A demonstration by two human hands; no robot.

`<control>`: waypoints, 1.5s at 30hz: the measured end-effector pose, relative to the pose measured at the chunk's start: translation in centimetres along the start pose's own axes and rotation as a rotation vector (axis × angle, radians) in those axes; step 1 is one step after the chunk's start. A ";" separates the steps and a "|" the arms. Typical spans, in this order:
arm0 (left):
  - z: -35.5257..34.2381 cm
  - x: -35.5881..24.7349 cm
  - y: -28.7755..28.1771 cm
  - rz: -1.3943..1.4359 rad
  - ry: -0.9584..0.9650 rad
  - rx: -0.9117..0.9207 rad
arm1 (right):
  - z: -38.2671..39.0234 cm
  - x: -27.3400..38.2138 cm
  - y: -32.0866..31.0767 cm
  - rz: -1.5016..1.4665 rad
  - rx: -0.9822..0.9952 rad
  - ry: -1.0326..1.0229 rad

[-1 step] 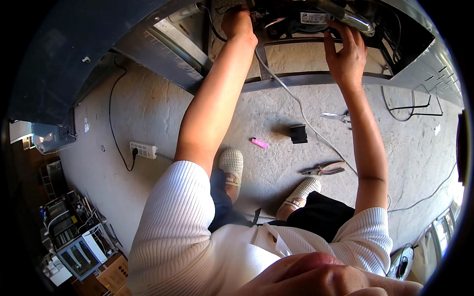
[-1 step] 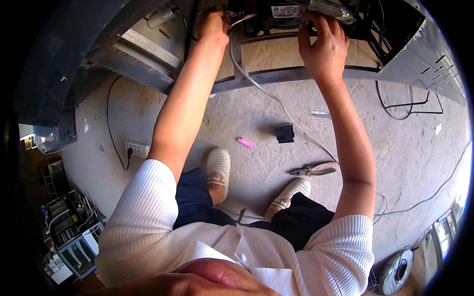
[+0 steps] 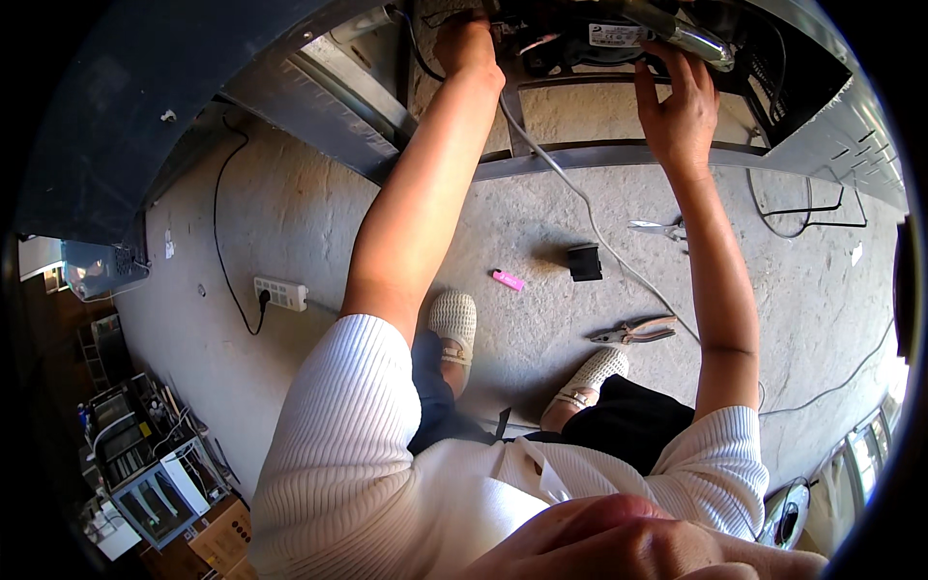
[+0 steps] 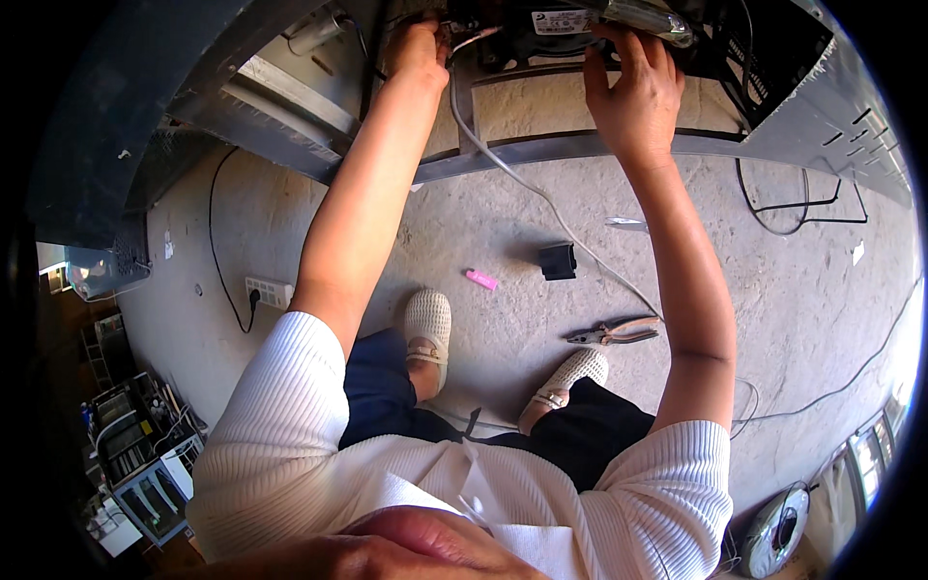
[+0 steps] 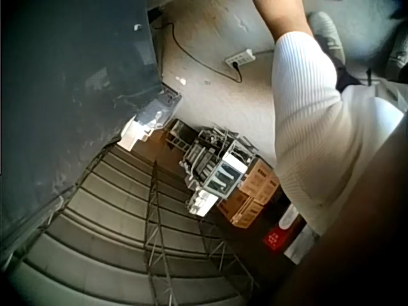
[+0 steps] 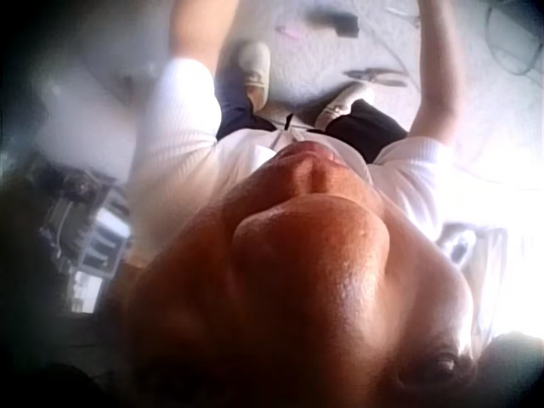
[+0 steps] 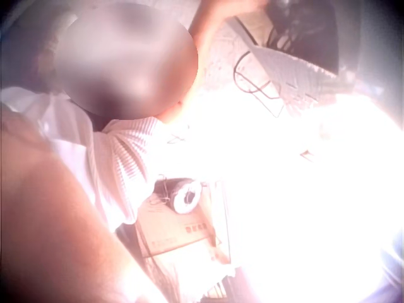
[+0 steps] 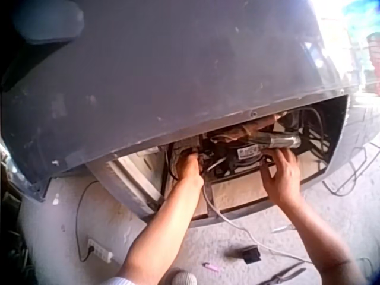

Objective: The person works on the wiring and internal components of an appliance, using pliers and scissors to handle wires and a black component.

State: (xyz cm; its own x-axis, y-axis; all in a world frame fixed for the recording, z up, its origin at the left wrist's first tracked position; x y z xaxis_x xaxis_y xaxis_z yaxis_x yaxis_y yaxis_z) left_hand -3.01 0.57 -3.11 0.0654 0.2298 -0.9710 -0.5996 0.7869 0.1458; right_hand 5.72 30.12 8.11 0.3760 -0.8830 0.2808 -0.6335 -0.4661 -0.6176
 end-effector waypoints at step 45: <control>0.5 0.6 -0.1 0.254 -0.129 0.033 | 0.2 0.4 0.0 0.050 0.025 -0.032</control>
State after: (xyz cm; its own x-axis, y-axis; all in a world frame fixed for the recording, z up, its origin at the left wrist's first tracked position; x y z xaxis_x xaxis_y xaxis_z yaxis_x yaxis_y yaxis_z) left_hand -2.49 0.86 -3.58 0.0184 0.4909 -0.8710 -0.5832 0.7129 0.3894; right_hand 5.98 29.80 8.09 0.3657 -0.9029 0.2259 -0.6350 -0.4196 -0.6486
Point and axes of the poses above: each hand's wrist, its own z-axis away from the middle knuckle, its own y-axis out of the palm, x = y × z, the point moved 7 cm from there along -z, towards the middle knuckle, and after that the axes turned 8 degrees about z, right-handed, at the moved point
